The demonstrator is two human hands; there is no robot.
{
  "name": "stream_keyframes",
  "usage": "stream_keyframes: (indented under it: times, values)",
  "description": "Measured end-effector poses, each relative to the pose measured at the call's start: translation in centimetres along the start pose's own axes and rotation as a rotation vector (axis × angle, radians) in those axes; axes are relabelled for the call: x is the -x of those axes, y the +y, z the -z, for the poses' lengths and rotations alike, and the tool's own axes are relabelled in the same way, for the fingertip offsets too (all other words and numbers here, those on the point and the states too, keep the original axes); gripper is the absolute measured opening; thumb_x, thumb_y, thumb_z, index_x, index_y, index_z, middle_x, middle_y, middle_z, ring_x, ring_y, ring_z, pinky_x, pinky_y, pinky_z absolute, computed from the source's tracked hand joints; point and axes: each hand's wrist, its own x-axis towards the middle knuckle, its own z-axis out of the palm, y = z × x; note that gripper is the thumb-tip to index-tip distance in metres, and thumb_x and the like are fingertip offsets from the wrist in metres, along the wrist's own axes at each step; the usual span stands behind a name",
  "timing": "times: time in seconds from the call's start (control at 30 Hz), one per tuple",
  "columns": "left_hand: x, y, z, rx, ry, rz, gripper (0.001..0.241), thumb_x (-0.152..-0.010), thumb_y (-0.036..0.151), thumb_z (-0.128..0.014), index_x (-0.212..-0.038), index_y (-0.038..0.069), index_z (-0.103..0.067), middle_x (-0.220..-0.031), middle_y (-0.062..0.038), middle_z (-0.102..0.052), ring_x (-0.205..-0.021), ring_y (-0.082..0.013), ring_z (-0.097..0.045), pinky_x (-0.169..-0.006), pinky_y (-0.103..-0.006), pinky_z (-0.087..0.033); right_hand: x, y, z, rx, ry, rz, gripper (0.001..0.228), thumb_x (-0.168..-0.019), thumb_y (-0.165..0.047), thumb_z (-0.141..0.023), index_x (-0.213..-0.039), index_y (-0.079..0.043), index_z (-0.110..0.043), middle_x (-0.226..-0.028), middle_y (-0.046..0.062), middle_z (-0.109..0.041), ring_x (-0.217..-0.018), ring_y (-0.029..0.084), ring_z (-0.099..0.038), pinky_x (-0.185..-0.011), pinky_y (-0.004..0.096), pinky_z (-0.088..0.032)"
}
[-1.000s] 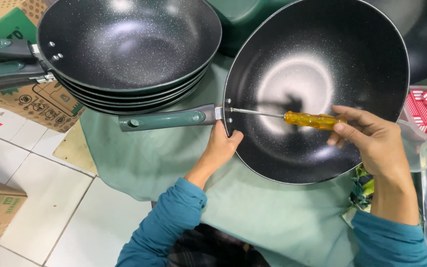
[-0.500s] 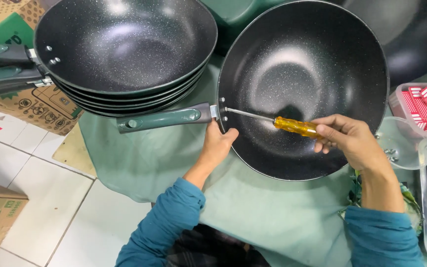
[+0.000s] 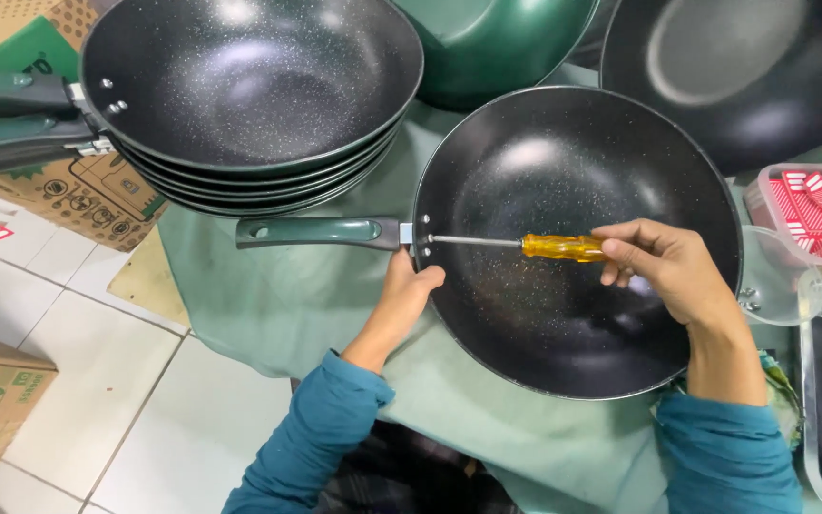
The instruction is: Assembling a handle onto a metal wok using a screwdriver and screws
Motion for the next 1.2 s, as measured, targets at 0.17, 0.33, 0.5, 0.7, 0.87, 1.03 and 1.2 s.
stream_keyframes:
  times: [0.17, 0.33, 0.5, 0.7, 0.87, 1.03, 1.2]
  values:
    - [-1.4, -1.8, 0.3, 0.154, 0.004, 0.016, 0.017, -0.072, 0.001, -0.053, -0.088, 0.007, -0.054, -0.079, -0.001, -0.050, -0.075, -0.0154, -0.043, -0.069, -0.0296, -0.038, 0.8, -1.6, -0.9, 0.192, 0.046, 0.056, 0.029, -0.095, -0.013, -0.070, -0.122, -0.004, -0.075, -0.079, 0.012, -0.075, -0.071, 0.015, -0.065, -0.077, 0.026, -0.052]
    - [-1.0, -1.6, 0.9, 0.205, -0.026, 0.178, 0.041, -0.084, 0.019, -0.060, -0.124, 0.010, -0.055, -0.108, -0.008, -0.067, -0.090, -0.0221, -0.065, -0.079, -0.0369, -0.054, 0.7, -1.7, -1.0, 0.272, 0.057, 0.058, 0.031, -0.098, -0.014, -0.064, -0.127, -0.008, -0.074, -0.087, 0.011, -0.078, -0.078, 0.016, -0.068, -0.086, 0.026, -0.050]
    - [-2.4, -5.9, 3.4, 0.544, -0.342, 0.067, 0.051, -0.086, 0.024, -0.049, -0.136, 0.013, -0.051, -0.107, -0.014, -0.073, -0.091, -0.0304, -0.070, -0.088, -0.0491, -0.057, -0.1, -0.8, -0.9, 0.224, 0.058, 0.078, 0.032, -0.100, -0.009, -0.061, -0.130, -0.006, -0.073, -0.090, 0.013, -0.077, -0.081, 0.018, -0.069, -0.087, 0.027, -0.054]
    - [-3.6, -6.2, 2.8, 0.612, 0.032, 0.063, 0.024, -0.099, 0.008, -0.056, -0.117, -0.004, -0.065, -0.102, -0.021, -0.074, -0.087, -0.0314, -0.072, -0.077, -0.0441, -0.064, -0.7, -2.3, -0.3, 0.335, 0.024, 0.046, 0.037, -0.099, -0.017, -0.063, -0.135, -0.011, -0.070, -0.089, 0.012, -0.079, -0.080, 0.015, -0.069, -0.090, 0.027, -0.049]
    - [-5.7, -7.5, 1.9, 0.591, 0.173, 0.114, 0.002, -0.096, 0.005, -0.068, -0.095, 0.006, -0.068, -0.088, -0.009, -0.074, -0.075, -0.0222, -0.072, -0.068, -0.0345, -0.064, -1.5, -3.8, 0.2, 0.314, -0.014, 0.091, 0.034, -0.095, -0.008, -0.066, -0.129, -0.007, -0.072, -0.092, 0.011, -0.078, -0.081, 0.016, -0.068, -0.088, 0.028, -0.053]
    - [-6.0, -7.7, 2.0, 0.594, 0.153, 0.086, 0.011, -0.095, -0.003, -0.066, -0.088, 0.003, -0.072, -0.085, -0.010, -0.075, -0.076, -0.0234, -0.072, -0.072, -0.0362, -0.065, -2.3, -3.5, 0.4, 0.268, -0.025, 0.112, 0.033, -0.096, -0.005, -0.065, -0.129, -0.004, -0.071, -0.093, 0.014, -0.077, -0.082, 0.016, -0.068, -0.087, 0.027, -0.054]
    - [-6.5, -8.5, 2.1, 0.559, 0.177, -0.038, 0.023, -0.092, -0.013, -0.061, -0.080, 0.002, -0.073, -0.083, -0.010, -0.075, -0.074, -0.0238, -0.072, -0.067, -0.0367, -0.065, -2.4, -4.2, 0.3, 0.316, -0.019, 0.143, 0.028, -0.099, -0.007, -0.065, -0.125, -0.001, -0.072, -0.078, 0.011, -0.073, -0.071, 0.014, -0.061, -0.075, 0.027, -0.052]
